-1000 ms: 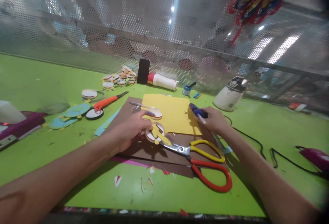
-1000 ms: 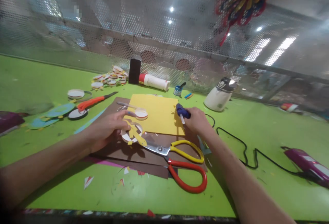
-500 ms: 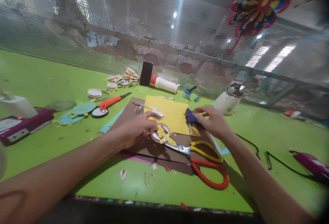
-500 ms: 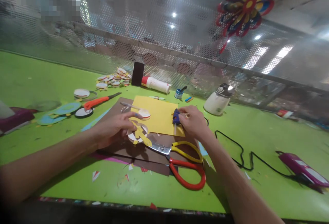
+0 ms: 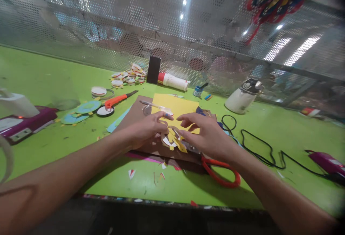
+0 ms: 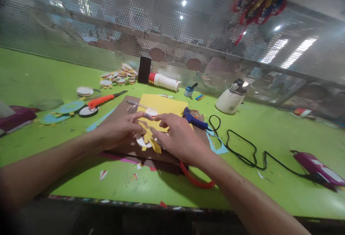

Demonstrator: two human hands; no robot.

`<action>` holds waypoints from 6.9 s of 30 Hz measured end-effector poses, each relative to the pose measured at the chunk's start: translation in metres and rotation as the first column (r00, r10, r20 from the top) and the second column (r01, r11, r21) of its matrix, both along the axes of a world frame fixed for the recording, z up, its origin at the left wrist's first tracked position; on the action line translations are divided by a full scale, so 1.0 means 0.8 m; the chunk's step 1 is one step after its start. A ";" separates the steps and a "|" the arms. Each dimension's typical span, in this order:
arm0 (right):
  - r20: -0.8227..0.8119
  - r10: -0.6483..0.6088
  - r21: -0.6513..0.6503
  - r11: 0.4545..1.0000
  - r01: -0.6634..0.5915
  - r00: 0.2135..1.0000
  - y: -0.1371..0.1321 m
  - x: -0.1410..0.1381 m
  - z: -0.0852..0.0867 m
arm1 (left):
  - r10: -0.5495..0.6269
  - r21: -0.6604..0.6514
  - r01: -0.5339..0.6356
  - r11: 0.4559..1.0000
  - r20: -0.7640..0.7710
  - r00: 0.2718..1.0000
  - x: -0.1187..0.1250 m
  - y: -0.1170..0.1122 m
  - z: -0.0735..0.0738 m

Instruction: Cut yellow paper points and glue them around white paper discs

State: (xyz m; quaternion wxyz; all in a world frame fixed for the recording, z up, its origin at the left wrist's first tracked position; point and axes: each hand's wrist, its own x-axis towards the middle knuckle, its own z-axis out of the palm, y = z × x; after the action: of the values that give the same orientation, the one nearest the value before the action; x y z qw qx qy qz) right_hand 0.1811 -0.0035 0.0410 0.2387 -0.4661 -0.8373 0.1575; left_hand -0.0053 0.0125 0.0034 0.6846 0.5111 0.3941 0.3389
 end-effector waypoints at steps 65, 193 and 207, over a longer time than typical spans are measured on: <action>0.149 -0.026 0.062 0.998 0.017 0.988 0.000 -0.008 -0.002 | 0.097 0.119 -0.079 0.990 -0.148 0.984 0.013 -0.007 0.001; 0.036 -0.142 0.175 0.975 0.134 0.989 0.008 0.002 -0.029 | 0.047 -0.009 -0.048 0.999 -0.071 0.996 0.014 -0.014 0.009; -0.079 -0.149 -0.182 0.974 0.133 0.986 0.007 -0.001 -0.020 | 0.053 -0.043 -0.056 0.998 -0.056 0.997 0.015 -0.013 0.011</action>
State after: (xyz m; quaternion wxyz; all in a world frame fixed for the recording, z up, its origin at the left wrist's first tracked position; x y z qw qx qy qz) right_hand 0.1805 0.0019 0.0250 0.2455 -0.5360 -0.7728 0.2350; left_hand 0.0065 0.0017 0.0121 0.6752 0.4939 0.4341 0.3342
